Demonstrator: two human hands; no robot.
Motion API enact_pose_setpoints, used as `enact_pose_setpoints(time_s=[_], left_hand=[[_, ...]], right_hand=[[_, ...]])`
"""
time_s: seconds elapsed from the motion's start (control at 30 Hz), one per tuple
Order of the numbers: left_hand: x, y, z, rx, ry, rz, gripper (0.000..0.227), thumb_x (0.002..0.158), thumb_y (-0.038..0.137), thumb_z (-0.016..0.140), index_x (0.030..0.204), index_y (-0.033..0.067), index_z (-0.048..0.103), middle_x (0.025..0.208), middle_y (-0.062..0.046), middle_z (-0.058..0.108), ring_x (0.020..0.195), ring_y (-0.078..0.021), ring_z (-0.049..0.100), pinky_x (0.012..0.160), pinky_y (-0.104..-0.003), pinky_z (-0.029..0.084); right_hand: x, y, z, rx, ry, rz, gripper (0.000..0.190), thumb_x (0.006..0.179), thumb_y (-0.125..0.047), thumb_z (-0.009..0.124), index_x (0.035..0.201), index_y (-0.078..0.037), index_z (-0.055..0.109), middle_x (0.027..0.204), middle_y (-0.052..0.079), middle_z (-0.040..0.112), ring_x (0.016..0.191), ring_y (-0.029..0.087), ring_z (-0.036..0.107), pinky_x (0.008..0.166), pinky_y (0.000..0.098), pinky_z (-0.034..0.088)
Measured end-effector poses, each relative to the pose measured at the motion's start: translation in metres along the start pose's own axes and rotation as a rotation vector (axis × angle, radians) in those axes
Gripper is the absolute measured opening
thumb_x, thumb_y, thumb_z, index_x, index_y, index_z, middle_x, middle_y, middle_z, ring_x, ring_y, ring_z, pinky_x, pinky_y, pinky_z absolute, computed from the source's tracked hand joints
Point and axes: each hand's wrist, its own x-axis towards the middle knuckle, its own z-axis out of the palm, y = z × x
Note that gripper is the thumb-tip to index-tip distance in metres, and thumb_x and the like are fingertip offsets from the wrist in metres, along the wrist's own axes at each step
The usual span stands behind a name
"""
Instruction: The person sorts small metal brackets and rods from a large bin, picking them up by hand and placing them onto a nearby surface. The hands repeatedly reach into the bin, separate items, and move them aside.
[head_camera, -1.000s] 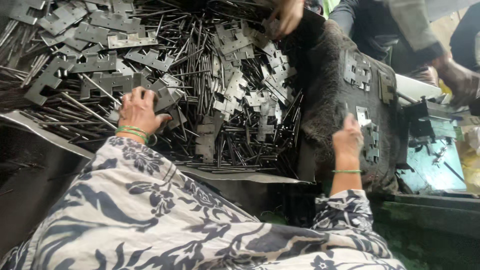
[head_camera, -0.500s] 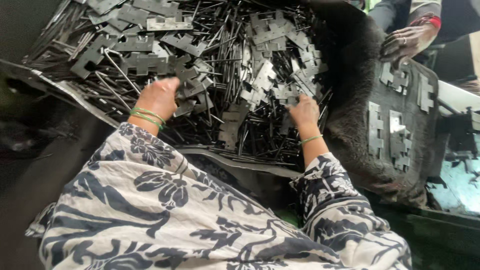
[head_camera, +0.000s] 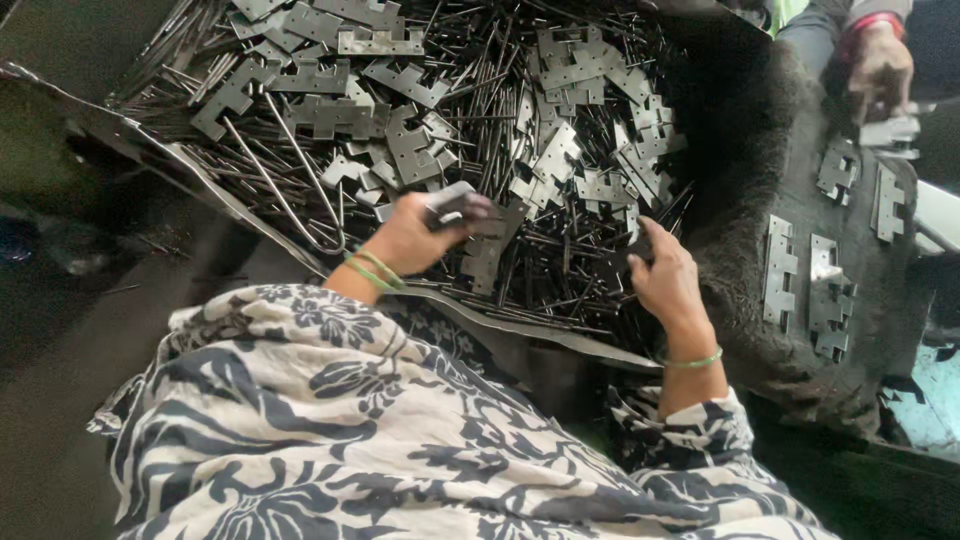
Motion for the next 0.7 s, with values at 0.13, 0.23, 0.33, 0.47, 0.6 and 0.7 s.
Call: enact_pose_setpoints(time_s=[0.13, 0.23, 0.33, 0.47, 0.6, 0.7], left_hand=[[0.009, -0.04, 0.023, 1.183, -0.065, 0.264, 0.007, 0.088, 0.016, 0.069, 0.092, 0.0143, 0.075, 0.112, -0.004, 0.072, 0.117, -0.027, 0.064, 0.097, -0.038, 0.055], [0.01, -0.061, 0.021, 1.249, -0.01, 0.488, 0.007, 0.08, 0.016, 0.067, 0.079, 0.0163, 0.074, 0.109, 0.0, 0.071, 0.111, -0.0226, 0.063, 0.094, -0.036, 0.054], [0.02, -0.059, 0.03, 1.006, 0.191, 0.685, 0.011, 0.078, 0.016, 0.069, 0.087, 0.0154, 0.075, 0.107, -0.002, 0.073, 0.109, -0.0209, 0.064, 0.094, -0.039, 0.055], [0.039, -0.043, 0.051, 0.123, 0.602, 0.259, 0.014, 0.098, 0.02, 0.072, 0.106, 0.0083, 0.072, 0.097, -0.012, 0.071, 0.091, -0.0295, 0.063, 0.082, -0.045, 0.053], [0.022, -0.035, 0.059, -1.039, 0.577, -0.327, 0.017, 0.101, 0.011, 0.065, 0.113, -0.0015, 0.069, 0.103, -0.021, 0.073, 0.084, -0.0316, 0.068, 0.076, -0.046, 0.058], [0.004, -0.024, 0.073, -1.581, 0.368, -0.281, 0.022, 0.095, 0.012, 0.056, 0.115, 0.0061, 0.065, 0.109, -0.017, 0.072, 0.09, -0.027, 0.073, 0.081, -0.041, 0.062]], right_hand=[[-0.019, 0.005, -0.026, -0.007, -0.045, 0.115, 0.039, 0.081, -0.007, 0.082, 0.118, -0.002, 0.07, 0.109, 0.018, 0.073, 0.098, 0.033, 0.072, 0.088, 0.0383, 0.057], [-0.031, 0.005, -0.038, 0.303, -0.045, 0.291, 0.032, 0.083, -0.005, 0.082, 0.114, -0.001, 0.073, 0.097, 0.013, 0.076, 0.087, 0.026, 0.071, 0.076, 0.0326, 0.057], [-0.033, 0.001, -0.045, 0.87, 0.082, 0.374, 0.028, 0.092, 0.006, 0.08, 0.118, 0.008, 0.072, 0.095, 0.013, 0.069, 0.08, 0.016, 0.059, 0.07, 0.0284, 0.047], [-0.022, -0.016, -0.033, 1.442, 0.05, 0.496, 0.046, 0.084, 0.007, 0.073, 0.128, 0.005, 0.059, 0.107, 0.013, 0.073, 0.093, 0.021, 0.074, 0.086, 0.0334, 0.062], [-0.014, -0.046, 0.009, 1.38, -0.191, 0.56, 0.05, 0.084, 0.016, 0.066, 0.133, 0.008, 0.057, 0.112, 0.009, 0.071, 0.097, 0.021, 0.071, 0.086, 0.0343, 0.058], [-0.016, -0.074, 0.041, 1.178, -0.135, 0.372, 0.052, 0.09, 0.014, 0.063, 0.141, 0.004, 0.057, 0.122, 0.016, 0.069, 0.104, 0.019, 0.067, 0.088, 0.0317, 0.054]])
